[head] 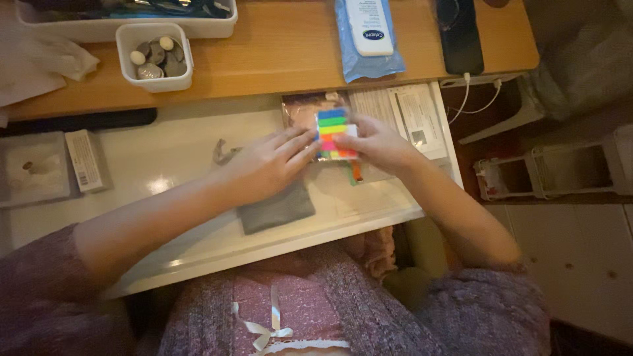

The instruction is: The person organizes various items on a desk and in a drawer, including folding a green paper, grouping documents together, and placing small objects like coins and stickers into specific containers or bags.

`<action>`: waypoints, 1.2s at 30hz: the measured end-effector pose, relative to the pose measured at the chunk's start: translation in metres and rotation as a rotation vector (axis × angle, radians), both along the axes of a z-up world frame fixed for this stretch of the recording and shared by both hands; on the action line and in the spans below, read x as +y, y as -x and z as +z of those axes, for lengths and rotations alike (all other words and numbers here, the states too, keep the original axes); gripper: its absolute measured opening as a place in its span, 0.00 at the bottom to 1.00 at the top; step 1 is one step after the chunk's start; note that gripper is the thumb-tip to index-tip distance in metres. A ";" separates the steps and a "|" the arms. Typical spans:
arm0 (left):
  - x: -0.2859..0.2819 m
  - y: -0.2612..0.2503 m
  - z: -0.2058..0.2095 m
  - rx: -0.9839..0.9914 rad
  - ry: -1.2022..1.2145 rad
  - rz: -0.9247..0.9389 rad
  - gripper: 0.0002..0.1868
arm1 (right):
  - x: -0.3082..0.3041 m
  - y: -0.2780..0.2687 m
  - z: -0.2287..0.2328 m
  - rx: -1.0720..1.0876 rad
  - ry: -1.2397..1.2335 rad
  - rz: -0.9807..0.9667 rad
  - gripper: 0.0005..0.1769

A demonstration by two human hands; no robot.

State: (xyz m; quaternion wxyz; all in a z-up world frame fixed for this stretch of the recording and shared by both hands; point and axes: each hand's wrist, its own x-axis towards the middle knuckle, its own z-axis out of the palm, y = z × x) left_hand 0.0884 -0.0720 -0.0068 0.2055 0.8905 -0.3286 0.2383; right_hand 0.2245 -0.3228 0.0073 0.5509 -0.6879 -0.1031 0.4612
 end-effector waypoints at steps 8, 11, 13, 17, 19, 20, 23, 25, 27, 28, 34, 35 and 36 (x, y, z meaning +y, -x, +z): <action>-0.001 -0.023 -0.017 0.108 -0.071 0.113 0.32 | 0.014 -0.012 -0.002 -0.421 0.089 -0.016 0.35; -0.001 -0.028 -0.020 0.031 -0.122 0.161 0.28 | 0.011 -0.010 0.001 -0.524 0.027 0.023 0.35; 0.000 -0.031 -0.021 -0.027 -0.202 0.169 0.27 | 0.011 -0.008 0.002 -0.640 0.172 0.011 0.33; 0.000 -0.033 -0.021 -0.013 -0.131 0.197 0.26 | 0.014 -0.010 0.001 -0.659 0.095 -0.072 0.37; 0.002 -0.030 -0.018 0.076 -0.246 0.185 0.29 | 0.012 -0.013 0.006 -0.447 0.024 -0.107 0.36; 0.002 -0.026 -0.016 0.074 -0.247 0.185 0.29 | 0.009 -0.014 0.009 -0.448 0.022 -0.108 0.36; -0.003 -0.003 -0.007 0.081 -0.296 0.161 0.29 | -0.006 -0.009 0.018 -0.357 0.055 -0.046 0.35; -0.004 0.014 0.003 -0.133 -0.437 0.082 0.30 | -0.018 -0.005 0.021 -0.218 0.109 0.040 0.33; 0.002 0.032 0.012 -0.130 -0.425 0.016 0.31 | -0.027 -0.002 0.021 -0.190 0.066 0.080 0.30; 0.004 0.038 0.016 -0.127 -0.412 -0.050 0.32 | -0.029 0.000 0.019 -0.162 0.025 0.119 0.28; 0.002 0.042 0.012 0.118 -0.150 -0.210 0.33 | -0.036 0.006 0.022 -0.120 0.068 -0.026 0.29; 0.003 0.042 0.011 0.116 -0.152 -0.210 0.33 | -0.034 0.006 0.019 -0.123 0.067 -0.027 0.29; 0.004 0.043 0.010 0.162 -0.170 -0.218 0.33 | -0.031 0.006 0.015 -0.191 0.037 -0.044 0.28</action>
